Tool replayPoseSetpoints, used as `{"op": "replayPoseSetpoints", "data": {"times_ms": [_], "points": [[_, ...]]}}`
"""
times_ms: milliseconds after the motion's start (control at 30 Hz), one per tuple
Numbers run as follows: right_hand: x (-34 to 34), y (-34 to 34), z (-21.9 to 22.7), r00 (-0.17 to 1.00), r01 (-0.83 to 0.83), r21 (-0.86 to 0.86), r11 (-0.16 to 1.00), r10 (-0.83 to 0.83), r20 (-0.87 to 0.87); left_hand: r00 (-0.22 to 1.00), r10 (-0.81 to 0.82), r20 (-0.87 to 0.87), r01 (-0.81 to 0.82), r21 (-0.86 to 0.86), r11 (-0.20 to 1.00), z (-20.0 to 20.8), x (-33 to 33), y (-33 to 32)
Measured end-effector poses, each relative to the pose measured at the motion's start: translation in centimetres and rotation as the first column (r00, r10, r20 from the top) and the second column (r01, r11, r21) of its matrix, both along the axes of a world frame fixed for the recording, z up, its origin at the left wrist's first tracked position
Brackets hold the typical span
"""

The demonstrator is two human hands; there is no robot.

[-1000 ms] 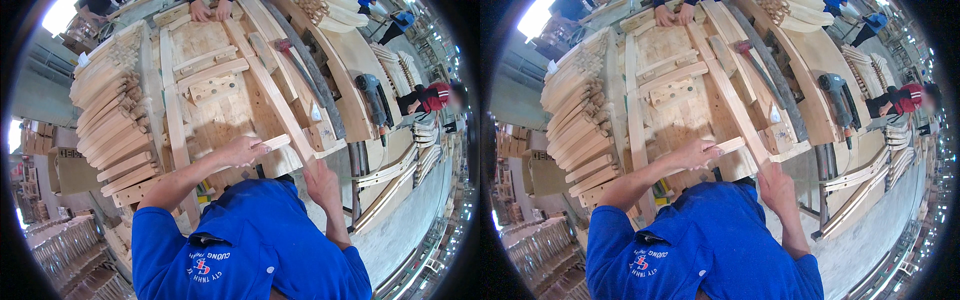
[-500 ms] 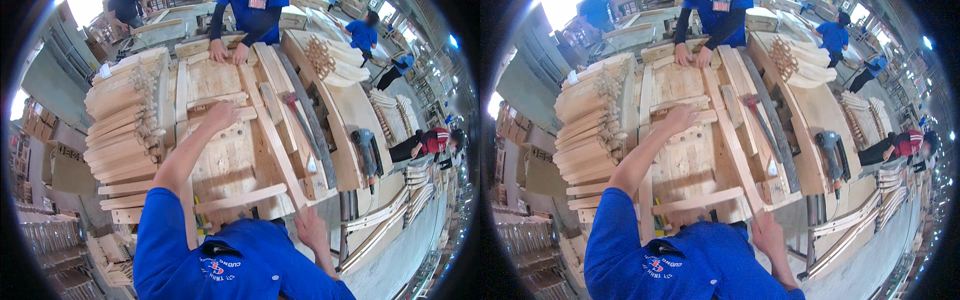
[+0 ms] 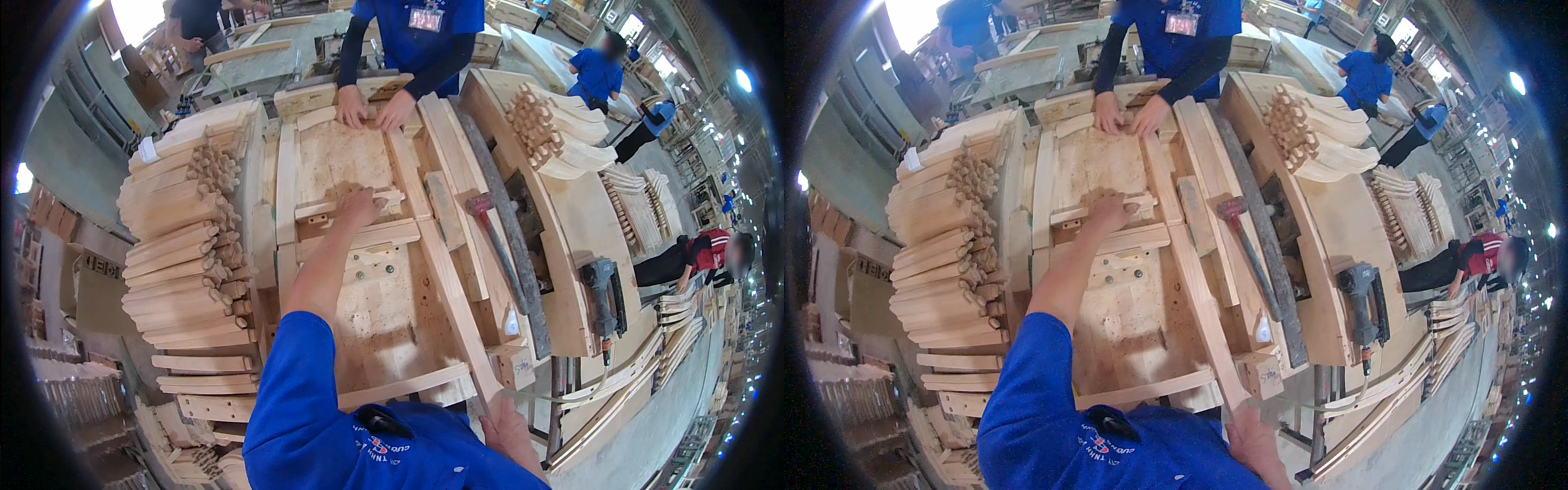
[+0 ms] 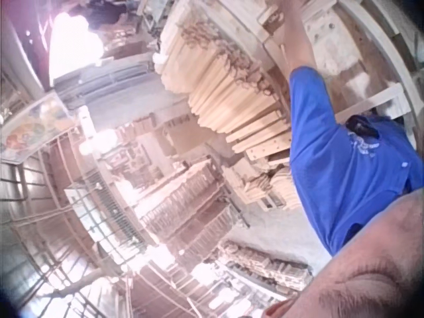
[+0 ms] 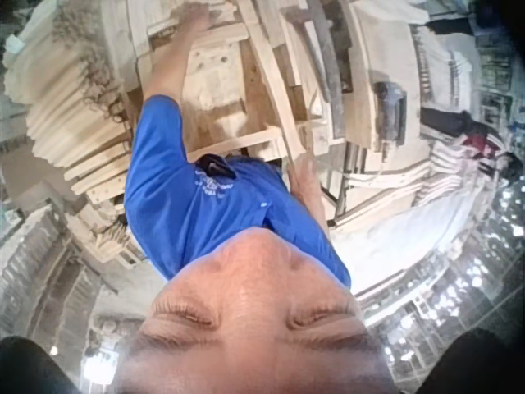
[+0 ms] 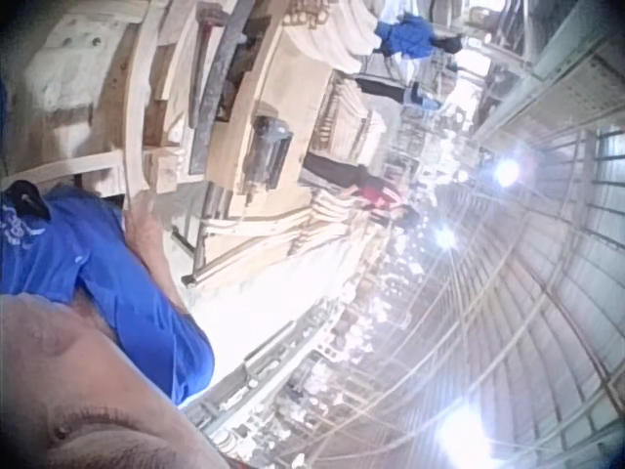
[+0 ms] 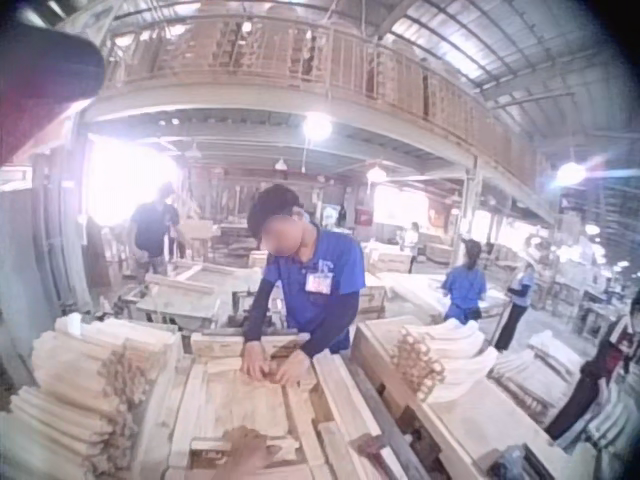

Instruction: The person assembles wooden chair frames by inserting slats into pre-drilled holes and securing them with a nail gun. They repeatedly pick up slats, align them, and fasten them to the frame while other workers handle similar tasks nearby.

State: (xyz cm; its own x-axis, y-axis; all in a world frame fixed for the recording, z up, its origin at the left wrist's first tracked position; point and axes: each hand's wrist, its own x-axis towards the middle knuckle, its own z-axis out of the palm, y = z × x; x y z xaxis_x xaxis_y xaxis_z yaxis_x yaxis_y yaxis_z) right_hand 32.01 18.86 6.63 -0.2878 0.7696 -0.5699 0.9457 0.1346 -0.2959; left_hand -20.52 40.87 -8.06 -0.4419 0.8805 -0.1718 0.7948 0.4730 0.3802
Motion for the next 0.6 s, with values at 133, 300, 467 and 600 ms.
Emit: {"op": "replayPoseSetpoints", "data": {"times_ms": [133, 300, 467, 600], "points": [[1.4, 0.1, -1.6, 0.998, -0.01, -0.008, 1.0, 0.01, -0.061, 0.987, -0.1, 0.125, 0.109, -0.062, 0.992, 0.5, -1.0, 1.7], [0.6, 0.2, -1.0, 0.998, 0.042, -0.018, 0.999, -0.042, -0.037, 0.989, -0.112, -0.098, 0.125, 0.142, 0.982, -1.6, 2.4, 3.6], [1.2, 0.0, -1.5, 1.0, 0.015, -0.008, 1.0, -0.015, -0.019, 0.993, -0.073, -0.092, 0.095, 0.269, 0.958, -2.8, 2.3, 3.6], [0.8, -0.1, -1.0, 0.998, 0.01, -0.004, 1.0, -0.011, -0.068, 0.994, -0.101, -0.046, 0.109, 0.225, 0.968, -2.3, 2.4, 3.4]]}}
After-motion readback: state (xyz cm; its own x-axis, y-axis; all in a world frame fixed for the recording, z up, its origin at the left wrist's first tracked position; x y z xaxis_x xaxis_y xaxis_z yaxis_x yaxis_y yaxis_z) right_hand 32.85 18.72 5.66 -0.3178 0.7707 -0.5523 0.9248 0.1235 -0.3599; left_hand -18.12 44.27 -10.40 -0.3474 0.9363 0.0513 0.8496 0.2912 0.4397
